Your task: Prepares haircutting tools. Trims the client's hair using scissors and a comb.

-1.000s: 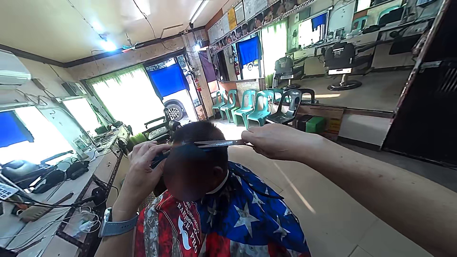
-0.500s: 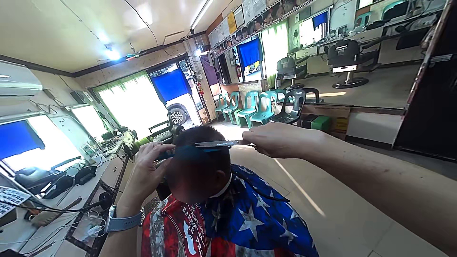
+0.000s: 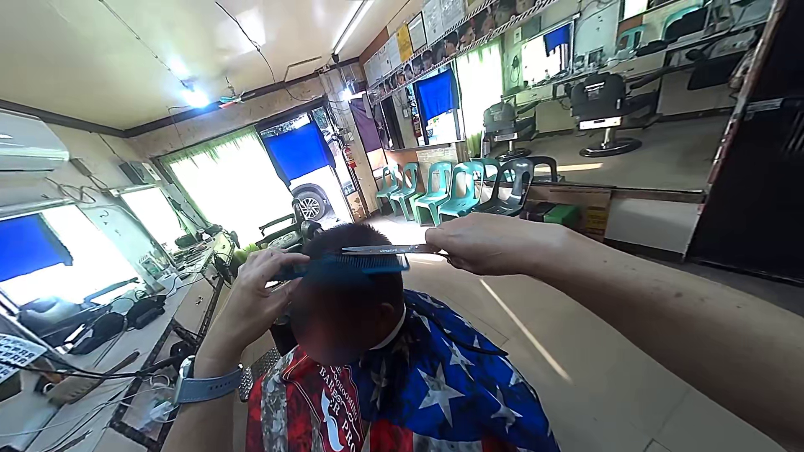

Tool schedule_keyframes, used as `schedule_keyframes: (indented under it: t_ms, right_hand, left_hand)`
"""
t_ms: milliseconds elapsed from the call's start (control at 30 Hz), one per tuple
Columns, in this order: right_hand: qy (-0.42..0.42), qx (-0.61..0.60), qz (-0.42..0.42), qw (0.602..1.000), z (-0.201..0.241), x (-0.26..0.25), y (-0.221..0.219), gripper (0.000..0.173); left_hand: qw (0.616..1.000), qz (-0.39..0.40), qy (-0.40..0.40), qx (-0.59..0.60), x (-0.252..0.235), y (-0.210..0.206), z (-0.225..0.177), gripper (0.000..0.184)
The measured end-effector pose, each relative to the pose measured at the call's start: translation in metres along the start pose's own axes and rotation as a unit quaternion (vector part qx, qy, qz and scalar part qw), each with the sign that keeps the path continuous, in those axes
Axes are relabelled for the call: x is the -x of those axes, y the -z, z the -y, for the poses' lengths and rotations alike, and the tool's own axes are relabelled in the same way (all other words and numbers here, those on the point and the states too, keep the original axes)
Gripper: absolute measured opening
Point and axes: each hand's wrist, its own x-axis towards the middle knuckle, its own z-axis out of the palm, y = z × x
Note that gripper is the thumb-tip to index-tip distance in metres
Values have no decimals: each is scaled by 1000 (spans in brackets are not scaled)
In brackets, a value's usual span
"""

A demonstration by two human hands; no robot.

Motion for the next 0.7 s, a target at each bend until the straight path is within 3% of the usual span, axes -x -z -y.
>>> schedule_keyframes:
  t_ms: [100, 333, 467, 600, 700]
  right_hand:
    - [-9, -6, 12, 1000, -2, 2, 3, 16]
    - [-7, -12, -7, 1000, 4, -9, -2, 17]
    - [-30, 19, -10, 999, 5, 4, 28, 14]
    - [-38, 96, -23, 994, 5, 21, 33, 21]
    - [-34, 138, -5, 990, 7, 25, 25, 21]
  left_hand:
    - [999, 33, 5, 7, 0, 2, 0, 32]
    - [998, -32, 49, -3, -9, -6, 3, 31]
    - [985, -41, 123, 114, 29, -19, -1, 33]
    - [991, -1, 29, 129, 77, -38, 7, 30]
    - [997, -31, 6, 66, 96, -45, 13, 32]
